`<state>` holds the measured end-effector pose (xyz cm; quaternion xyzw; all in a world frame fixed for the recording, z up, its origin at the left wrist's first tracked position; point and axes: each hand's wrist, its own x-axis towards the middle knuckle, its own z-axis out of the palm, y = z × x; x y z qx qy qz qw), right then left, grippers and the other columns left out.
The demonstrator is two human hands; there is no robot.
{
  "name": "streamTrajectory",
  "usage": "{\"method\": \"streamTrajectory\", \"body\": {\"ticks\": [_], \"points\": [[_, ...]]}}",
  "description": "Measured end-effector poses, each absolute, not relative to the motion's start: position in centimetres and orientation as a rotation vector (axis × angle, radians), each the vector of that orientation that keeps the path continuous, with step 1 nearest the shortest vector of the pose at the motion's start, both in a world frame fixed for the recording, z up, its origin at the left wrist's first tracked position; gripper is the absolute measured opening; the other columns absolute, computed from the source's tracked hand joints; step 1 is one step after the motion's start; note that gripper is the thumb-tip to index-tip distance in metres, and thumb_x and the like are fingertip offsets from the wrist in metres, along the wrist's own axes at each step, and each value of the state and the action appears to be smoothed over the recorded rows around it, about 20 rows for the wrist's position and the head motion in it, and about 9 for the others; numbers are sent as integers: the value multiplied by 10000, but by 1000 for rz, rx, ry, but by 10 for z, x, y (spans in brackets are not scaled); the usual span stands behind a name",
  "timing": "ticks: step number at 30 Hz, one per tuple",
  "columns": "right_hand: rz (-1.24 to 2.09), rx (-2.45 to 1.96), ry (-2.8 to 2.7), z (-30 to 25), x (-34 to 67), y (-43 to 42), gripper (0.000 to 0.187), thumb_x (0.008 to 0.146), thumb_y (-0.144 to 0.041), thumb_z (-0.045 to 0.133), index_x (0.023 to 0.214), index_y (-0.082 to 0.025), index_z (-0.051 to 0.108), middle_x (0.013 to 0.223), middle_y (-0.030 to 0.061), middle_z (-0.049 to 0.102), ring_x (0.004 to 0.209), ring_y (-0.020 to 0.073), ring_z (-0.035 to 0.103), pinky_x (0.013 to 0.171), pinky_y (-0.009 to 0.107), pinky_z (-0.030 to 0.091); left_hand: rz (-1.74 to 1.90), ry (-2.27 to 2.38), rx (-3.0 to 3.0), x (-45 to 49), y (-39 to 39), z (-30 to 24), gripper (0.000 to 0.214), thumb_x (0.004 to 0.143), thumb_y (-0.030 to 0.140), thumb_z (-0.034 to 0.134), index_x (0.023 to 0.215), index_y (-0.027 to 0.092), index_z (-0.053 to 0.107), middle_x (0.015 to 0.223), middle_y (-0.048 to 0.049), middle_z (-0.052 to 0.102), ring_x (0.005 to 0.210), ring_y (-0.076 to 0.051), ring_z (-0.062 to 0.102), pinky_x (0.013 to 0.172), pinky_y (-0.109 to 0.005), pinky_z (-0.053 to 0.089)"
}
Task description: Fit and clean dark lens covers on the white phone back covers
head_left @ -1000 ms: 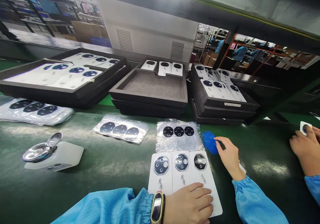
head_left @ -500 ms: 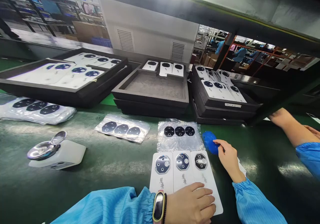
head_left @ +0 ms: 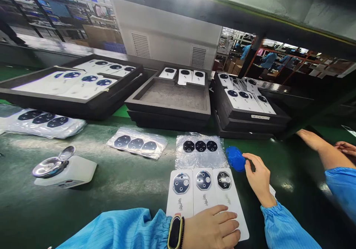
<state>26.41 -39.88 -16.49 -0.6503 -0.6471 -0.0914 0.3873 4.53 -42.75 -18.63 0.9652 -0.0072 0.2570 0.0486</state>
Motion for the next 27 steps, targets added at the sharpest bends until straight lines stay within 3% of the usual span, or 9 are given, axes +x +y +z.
{"method": "streamTrajectory", "body": {"ticks": [9,12,17,27], "points": [[-80,-1530,-1948,-155,234,-411,246,914,-249,414,842,-223,648,789,35,692,737,189,654,663,312,549,850,182,3043,26,-430,-199,301,982,288,395,1160,101,551,1179,-36,649,1149,-195,536,1013,-347,375],[35,-1454,-2146,-155,212,-405,230,898,-186,448,793,-222,650,739,6,685,711,159,643,630,259,540,776,219,3099,20,-428,-200,353,998,331,355,1202,103,531,1230,-23,624,1174,-191,521,1004,-342,376],[77,-1405,-2347,-160,178,-383,208,814,-53,544,702,-198,642,678,-2,667,667,167,609,605,272,496,751,300,3105,19,-426,-203,427,1007,383,274,1231,111,516,1236,-9,622,1138,-182,549,977,-334,392],[57,-1457,-2462,-159,170,-372,261,783,14,540,618,-176,609,620,1,633,632,158,578,571,260,441,820,341,3207,19,-427,-217,309,1001,236,340,1210,189,563,1262,52,600,1180,-170,496,1004,-325,376]]}}
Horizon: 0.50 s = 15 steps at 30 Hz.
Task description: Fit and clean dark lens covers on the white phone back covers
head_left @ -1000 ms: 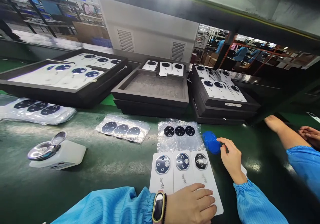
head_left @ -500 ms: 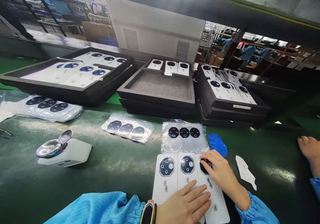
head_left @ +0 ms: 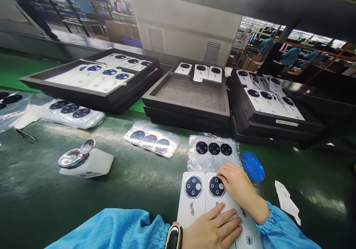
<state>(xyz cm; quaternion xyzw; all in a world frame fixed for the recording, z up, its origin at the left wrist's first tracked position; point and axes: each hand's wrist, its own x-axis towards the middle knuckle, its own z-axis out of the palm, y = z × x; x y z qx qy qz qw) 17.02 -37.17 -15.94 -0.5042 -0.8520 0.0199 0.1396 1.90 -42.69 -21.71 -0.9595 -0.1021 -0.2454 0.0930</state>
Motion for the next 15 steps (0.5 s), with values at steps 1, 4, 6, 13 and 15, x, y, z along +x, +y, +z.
{"method": "streamTrajectory", "body": {"ticks": [1,4,6,13,15], "points": [[53,-1462,-2466,-160,169,-372,259,784,10,542,618,-176,607,622,1,632,630,158,575,570,261,438,-732,-310,-2845,19,-427,-217,309,999,237,346,1211,190,565,1259,50,603,1182,-170,495,1005,-324,377],[43,-1471,-2475,-161,165,-373,252,786,-6,554,611,-181,599,631,1,631,632,160,574,568,263,435,-703,-312,-2853,19,-427,-215,323,999,254,350,1230,168,557,1269,18,598,1193,-181,489,1015,-330,371],[38,-1479,-2475,-162,163,-373,243,781,-9,566,612,-181,595,631,1,629,630,162,576,565,264,435,-666,-296,-2868,19,-427,-214,336,1002,272,342,1239,158,551,1285,-2,586,1203,-188,483,1024,-335,362],[13,-1497,-2476,-159,169,-373,216,773,-10,583,651,-188,566,654,-16,619,641,152,582,560,249,439,-669,-306,-2891,18,-426,-209,403,1017,335,265,1252,149,535,1267,8,601,1172,-167,508,1009,-318,375],[-3,-1504,-2475,-160,169,-375,211,779,-17,571,668,-193,541,669,-17,606,649,150,573,561,244,440,-653,-295,-2892,18,-426,-208,405,1017,334,265,1256,145,533,1275,2,595,1186,-175,499,1016,-325,371]]}}
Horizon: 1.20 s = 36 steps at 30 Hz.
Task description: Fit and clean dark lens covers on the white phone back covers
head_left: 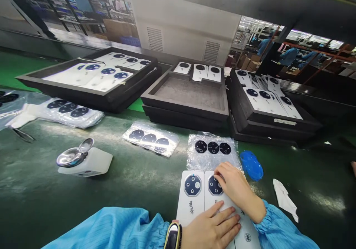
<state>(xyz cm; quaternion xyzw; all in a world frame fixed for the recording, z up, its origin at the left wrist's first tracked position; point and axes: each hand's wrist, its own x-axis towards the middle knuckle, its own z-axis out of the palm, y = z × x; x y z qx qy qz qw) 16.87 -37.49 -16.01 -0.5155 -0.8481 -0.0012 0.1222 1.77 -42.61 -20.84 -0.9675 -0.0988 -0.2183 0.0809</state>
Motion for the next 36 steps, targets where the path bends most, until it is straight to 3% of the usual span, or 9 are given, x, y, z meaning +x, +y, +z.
{"method": "streamTrajectory", "body": {"ticks": [8,21,28,36], "points": [[-179,-1501,-2507,-173,166,-380,223,814,-10,469,708,-207,471,679,7,536,635,180,478,564,289,378,-646,-293,-2875,18,-426,-210,354,1004,304,326,1243,161,545,1296,1,576,1219,-180,468,1039,-335,362],[-456,-1440,-2510,-180,161,-388,314,795,64,348,673,-187,492,656,39,476,617,201,393,573,320,295,-661,-301,-2966,21,-426,-206,363,1004,263,314,1207,109,571,1182,-22,650,1150,-195,549,1004,-334,415],[-503,-1386,-2551,-177,161,-391,263,755,50,400,685,-183,500,659,39,477,618,200,388,581,326,288,-588,-296,-3020,20,-426,-202,388,1016,296,285,1234,104,543,1197,-26,642,1140,-193,543,1013,-339,384],[-422,-1207,-2663,-174,170,-401,228,613,29,461,687,-186,478,663,25,485,633,188,409,602,318,318,-643,-309,-3042,21,-426,-203,365,1013,288,310,1220,94,539,1133,-32,662,1084,-181,554,1030,-344,337]]}}
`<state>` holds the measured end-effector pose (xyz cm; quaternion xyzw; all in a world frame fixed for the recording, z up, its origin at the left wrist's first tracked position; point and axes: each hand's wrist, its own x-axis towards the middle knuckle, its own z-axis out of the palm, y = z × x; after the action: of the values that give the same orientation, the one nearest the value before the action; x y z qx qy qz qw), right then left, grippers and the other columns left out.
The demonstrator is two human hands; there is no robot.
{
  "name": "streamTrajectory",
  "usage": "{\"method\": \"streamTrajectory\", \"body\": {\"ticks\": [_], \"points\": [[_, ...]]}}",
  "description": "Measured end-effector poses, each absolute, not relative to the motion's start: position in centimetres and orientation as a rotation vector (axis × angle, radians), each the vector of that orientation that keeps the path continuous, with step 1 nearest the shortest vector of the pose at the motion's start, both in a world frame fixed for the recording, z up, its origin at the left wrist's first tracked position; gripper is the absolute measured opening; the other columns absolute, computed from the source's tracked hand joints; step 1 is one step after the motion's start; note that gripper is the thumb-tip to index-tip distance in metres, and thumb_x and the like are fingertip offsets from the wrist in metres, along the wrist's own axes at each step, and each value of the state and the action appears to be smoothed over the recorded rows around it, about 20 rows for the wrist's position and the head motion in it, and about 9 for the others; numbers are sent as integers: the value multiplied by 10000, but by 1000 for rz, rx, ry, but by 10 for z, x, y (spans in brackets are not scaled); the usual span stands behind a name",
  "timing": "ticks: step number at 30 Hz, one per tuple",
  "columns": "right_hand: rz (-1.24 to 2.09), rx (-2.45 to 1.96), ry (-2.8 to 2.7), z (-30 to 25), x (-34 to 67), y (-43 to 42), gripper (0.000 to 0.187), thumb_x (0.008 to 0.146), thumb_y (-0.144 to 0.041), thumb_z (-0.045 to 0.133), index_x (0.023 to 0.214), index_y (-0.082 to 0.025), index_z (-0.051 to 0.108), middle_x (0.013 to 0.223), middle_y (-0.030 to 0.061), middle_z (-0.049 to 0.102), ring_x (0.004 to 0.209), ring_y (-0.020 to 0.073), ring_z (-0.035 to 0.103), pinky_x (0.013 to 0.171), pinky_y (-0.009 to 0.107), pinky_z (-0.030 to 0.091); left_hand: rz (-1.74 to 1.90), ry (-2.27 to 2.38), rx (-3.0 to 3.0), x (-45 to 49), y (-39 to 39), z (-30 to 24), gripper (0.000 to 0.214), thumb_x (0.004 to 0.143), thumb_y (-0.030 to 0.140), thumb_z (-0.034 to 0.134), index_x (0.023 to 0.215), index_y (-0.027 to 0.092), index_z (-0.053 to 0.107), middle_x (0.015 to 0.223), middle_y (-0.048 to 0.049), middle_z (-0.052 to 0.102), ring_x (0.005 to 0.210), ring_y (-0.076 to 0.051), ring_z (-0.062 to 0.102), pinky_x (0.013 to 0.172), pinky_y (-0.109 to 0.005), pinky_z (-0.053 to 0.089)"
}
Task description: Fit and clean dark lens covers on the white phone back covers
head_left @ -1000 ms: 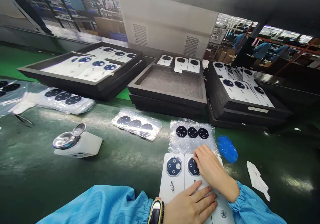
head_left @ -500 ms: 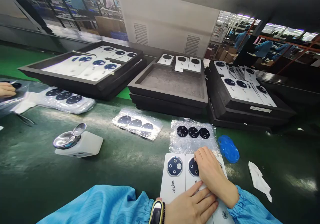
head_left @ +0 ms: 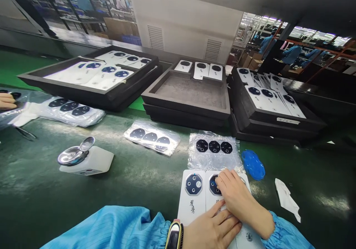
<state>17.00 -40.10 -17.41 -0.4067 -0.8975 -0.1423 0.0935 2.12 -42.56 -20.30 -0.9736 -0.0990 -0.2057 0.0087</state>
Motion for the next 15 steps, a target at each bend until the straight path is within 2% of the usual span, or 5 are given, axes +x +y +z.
{"method": "streamTrajectory", "body": {"ticks": [5,9,15], "points": [[-342,-1101,-2724,-171,177,-413,215,658,17,446,692,-195,457,670,18,501,635,180,426,615,314,341,-623,-309,-3077,23,-426,-203,350,997,331,355,1175,105,555,1097,-31,669,1061,-195,559,1029,-362,337],[-198,-1114,-2699,-167,188,-422,249,646,38,414,722,-194,460,684,19,513,648,180,437,646,318,377,-558,-300,-3119,22,-425,-202,415,984,382,381,1230,76,514,1133,-56,655,1111,-200,534,1003,-338,357],[342,-1216,-2436,-155,203,-427,207,854,-56,320,764,-223,401,717,18,525,660,166,493,596,275,444,-553,-273,-3096,18,-425,-202,466,1006,390,302,1293,59,460,1285,-73,582,1213,-212,484,984,-345,361]]}}
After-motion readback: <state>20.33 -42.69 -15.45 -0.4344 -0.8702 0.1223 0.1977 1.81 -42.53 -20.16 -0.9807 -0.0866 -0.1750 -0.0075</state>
